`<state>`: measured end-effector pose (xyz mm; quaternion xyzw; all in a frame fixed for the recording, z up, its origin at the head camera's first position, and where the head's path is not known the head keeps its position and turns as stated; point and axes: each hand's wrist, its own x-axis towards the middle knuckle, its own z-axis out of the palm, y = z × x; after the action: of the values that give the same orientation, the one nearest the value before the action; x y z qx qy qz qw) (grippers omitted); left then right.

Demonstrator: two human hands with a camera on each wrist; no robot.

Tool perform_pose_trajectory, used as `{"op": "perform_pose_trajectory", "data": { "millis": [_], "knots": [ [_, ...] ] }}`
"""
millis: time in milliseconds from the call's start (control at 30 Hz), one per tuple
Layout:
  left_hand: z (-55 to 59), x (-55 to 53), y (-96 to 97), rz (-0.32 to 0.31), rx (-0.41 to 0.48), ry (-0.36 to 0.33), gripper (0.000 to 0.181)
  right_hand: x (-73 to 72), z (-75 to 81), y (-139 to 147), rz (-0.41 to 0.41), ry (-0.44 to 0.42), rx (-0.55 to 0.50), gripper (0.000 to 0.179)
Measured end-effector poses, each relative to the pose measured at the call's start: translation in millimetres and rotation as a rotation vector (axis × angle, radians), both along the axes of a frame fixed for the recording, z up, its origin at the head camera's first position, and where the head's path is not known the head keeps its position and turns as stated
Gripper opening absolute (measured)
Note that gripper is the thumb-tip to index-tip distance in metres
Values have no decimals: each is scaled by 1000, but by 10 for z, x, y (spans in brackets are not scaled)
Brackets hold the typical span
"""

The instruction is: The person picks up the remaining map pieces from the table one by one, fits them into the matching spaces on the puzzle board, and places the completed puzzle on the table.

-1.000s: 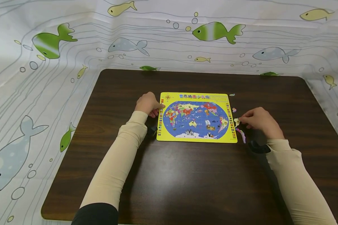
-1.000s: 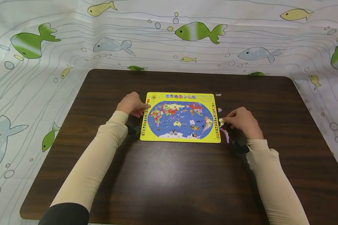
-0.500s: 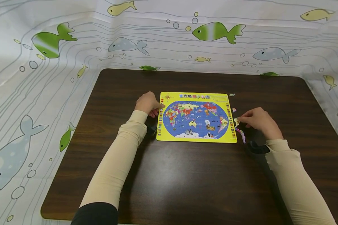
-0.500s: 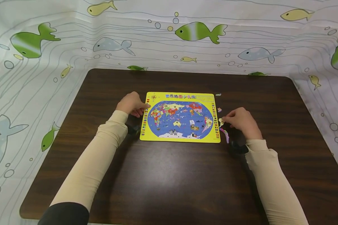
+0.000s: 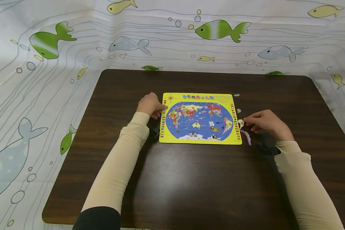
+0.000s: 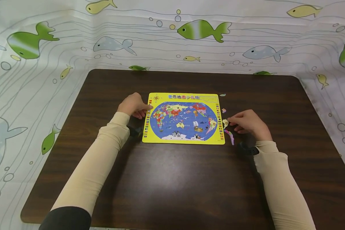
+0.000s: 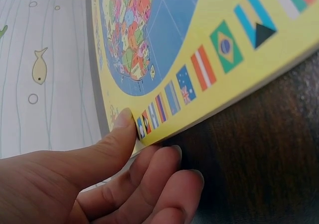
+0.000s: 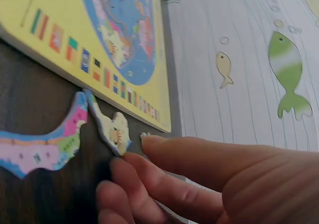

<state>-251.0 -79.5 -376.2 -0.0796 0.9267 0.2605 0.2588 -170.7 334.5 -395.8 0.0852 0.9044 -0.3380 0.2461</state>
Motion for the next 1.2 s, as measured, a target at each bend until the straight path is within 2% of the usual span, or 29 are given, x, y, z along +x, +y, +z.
{"op": "perform_pose_trajectory", "data": {
  "millis": [133, 333, 567, 833, 1200],
  "knots": [
    [3, -2, -3, -1, -8, -2, 34, 15, -5, -68, 6, 42, 70, 58],
    [-12, -2, 6, -4, -19, 4, 34, 34, -5, -126, 6, 105, 123, 45],
    [-6, 4, 11, -5, -27, 1, 35, 41, 21, -182, 21, 137, 186, 40],
    [-8, -1, 16, -9, -31, 3, 34, 50, 56, -225, 17, 140, 246, 39],
    [-15, -14, 21, -22, -48, 3, 35, 57, 63, -262, 19, 133, 258, 42]
  ]
}}
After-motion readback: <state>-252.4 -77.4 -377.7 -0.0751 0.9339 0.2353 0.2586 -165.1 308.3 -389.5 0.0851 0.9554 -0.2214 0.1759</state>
